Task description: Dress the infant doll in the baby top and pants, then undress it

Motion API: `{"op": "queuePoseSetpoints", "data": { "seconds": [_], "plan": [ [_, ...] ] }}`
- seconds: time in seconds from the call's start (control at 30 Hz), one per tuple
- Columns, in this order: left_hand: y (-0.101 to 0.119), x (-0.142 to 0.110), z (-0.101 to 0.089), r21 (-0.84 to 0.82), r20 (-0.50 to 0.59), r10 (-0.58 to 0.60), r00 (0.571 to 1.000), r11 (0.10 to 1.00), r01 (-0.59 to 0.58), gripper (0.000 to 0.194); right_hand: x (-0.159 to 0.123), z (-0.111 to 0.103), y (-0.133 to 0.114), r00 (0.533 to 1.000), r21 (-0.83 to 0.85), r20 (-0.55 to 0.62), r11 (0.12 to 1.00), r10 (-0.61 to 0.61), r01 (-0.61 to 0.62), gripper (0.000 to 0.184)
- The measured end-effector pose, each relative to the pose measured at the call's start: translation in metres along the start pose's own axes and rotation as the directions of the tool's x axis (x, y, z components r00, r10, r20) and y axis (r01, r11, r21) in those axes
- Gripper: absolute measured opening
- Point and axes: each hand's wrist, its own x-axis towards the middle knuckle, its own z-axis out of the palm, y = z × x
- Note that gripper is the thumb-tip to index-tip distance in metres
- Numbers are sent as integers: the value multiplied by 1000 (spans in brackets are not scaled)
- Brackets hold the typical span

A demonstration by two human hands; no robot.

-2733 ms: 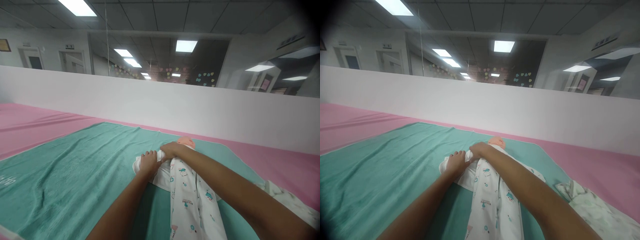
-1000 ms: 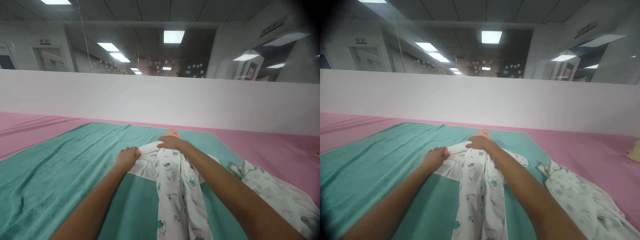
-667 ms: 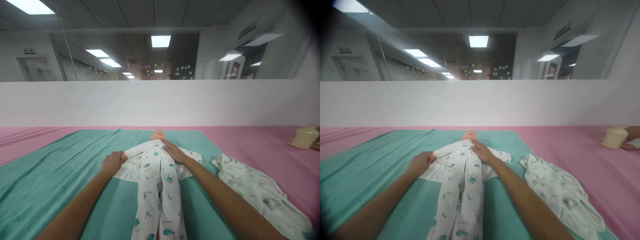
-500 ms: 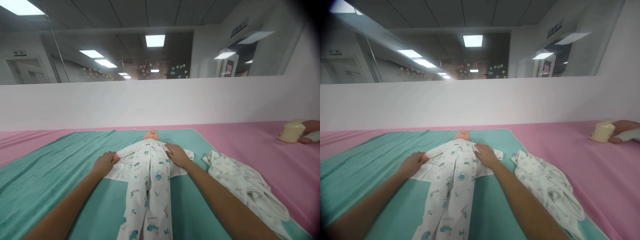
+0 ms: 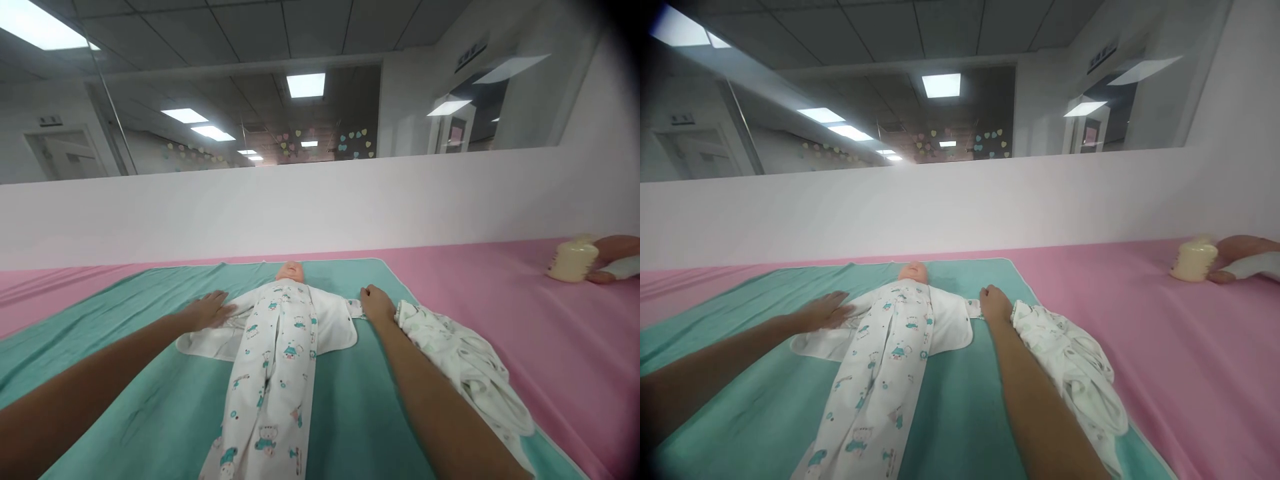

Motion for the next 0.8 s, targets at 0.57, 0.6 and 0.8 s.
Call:
{"op": "queuePoseSetpoints", "data": {
  "seconds": [0.57,0.6,0.8],
  "plan": [
    [227,76,-15,169,218,320,922,918,-359,98,-2,1,-4,995,-42,75,996,-72,75,37],
    [224,76,-17,171,249,311,917,918,-358,104,-2,2,-4,992,-37,82,994,-99,102,32],
    [207,71,-31,233,323,255,912,912,-337,108,-2,7,-1,985,-58,67,985,-161,165,21]
  ]
}}
